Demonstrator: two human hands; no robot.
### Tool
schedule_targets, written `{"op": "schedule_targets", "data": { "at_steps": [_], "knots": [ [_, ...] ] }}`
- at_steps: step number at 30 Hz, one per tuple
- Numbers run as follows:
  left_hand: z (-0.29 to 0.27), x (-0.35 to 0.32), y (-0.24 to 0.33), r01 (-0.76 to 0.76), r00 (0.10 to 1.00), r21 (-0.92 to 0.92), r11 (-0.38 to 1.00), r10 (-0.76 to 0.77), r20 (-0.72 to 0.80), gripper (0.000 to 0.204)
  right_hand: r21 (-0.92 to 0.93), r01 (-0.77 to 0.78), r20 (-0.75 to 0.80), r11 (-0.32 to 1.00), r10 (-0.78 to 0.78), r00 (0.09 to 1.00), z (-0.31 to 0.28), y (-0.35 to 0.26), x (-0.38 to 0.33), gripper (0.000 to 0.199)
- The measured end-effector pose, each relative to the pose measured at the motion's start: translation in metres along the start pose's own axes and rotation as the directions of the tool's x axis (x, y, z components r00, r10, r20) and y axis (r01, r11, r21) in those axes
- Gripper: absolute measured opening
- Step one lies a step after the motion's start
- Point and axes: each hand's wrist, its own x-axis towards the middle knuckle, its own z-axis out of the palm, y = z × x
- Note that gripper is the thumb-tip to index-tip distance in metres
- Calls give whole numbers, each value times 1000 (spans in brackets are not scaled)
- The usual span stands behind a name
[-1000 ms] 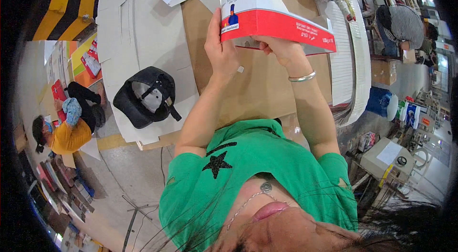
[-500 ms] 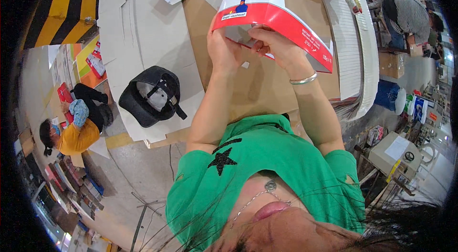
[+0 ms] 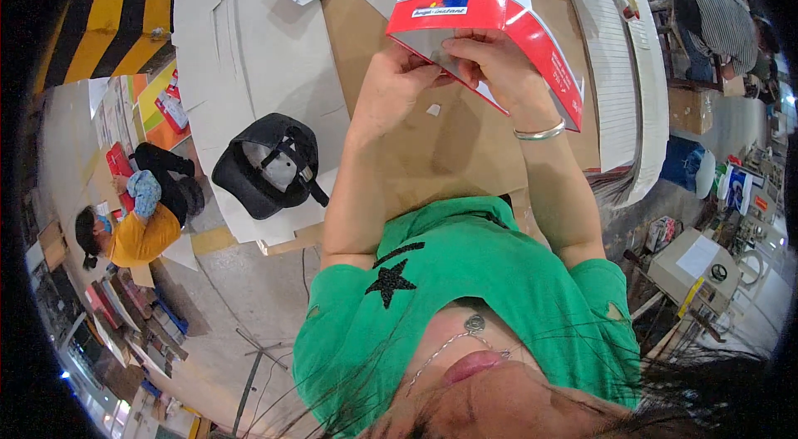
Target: Assembling and applying glue to cardboard boxes for packaging.
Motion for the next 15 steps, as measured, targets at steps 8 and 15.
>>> {"op": "schedule_targets", "data": {
  "at_steps": [8, 15],
  "knots": [
    [8, 0, -2, -8, 999, 96, 995, 12, -38, 28, -103, 1, -20, 995, -3, 1000, 0, -5, -7, 13],
    [9, 0, -2, -25, 999, 95, 995, 29, -37, 26, -139, 0, -79, 990, -11, 997, 3, -6, -8, 11]
  ]
}}
